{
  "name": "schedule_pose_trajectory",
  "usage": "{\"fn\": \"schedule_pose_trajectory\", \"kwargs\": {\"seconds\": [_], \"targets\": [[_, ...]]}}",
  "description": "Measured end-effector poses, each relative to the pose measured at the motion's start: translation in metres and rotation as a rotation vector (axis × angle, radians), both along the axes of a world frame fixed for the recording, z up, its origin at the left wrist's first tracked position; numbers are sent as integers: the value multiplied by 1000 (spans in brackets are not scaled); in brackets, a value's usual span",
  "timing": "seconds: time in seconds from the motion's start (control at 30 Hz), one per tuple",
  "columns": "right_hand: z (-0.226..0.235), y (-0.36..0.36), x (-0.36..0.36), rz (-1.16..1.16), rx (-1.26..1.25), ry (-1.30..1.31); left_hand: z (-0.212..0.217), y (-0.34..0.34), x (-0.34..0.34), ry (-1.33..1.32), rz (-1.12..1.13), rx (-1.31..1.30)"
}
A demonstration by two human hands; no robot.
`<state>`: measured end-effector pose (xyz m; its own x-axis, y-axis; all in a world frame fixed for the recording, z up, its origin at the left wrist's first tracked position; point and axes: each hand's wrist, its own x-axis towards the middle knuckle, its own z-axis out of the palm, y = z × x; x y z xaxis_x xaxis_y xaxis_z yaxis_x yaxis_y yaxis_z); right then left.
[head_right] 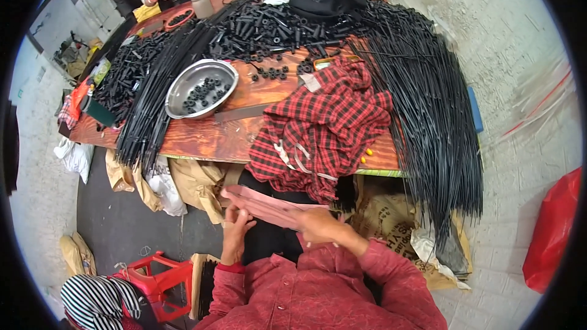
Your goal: Assembling small plastic caps and components onto metal umbrella ribs.
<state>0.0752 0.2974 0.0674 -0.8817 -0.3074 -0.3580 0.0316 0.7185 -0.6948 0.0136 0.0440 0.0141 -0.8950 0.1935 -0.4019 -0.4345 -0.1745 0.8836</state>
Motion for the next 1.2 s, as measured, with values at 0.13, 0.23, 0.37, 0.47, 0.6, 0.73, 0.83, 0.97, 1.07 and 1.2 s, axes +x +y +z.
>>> {"fn": "schedule_pose_trajectory", "kwargs": {"seconds": [0.13, 0.23, 0.37, 0.47, 0.6, 0.73, 0.83, 0.97, 1.07, 1.2], "targets": [[-1, 33, -4, 230, -205, -192, -11, -12, 0, -17, -180, 99], [-41, 48, 12, 111, -565, -516, -7, 3, 6, -90, -200, 113], [-61, 36, 35, 24, -419, -514, -25, -9, 18, -24, -201, 66], [-29, 27, 42, 61, -323, -375, -5, -12, 32, -130, -57, 297], [12, 16, 61, 93, -189, -212, -7, -50, 30, -223, -423, 95], [30, 30, 98, 106, 84, 13, 48, -19, 40, -169, -515, 157], [47, 23, 100, 142, 134, 112, 31, -20, 25, -48, -813, -90], [82, 5, 84, 106, -31, 422, 54, -1, 11, 57, -1048, -128], [79, 5, 63, -40, -270, 423, 69, 1, 6, 207, -1197, -161], [51, 7, 50, 86, -589, 121, 88, 2, 14, 37, -1282, -152]]}}
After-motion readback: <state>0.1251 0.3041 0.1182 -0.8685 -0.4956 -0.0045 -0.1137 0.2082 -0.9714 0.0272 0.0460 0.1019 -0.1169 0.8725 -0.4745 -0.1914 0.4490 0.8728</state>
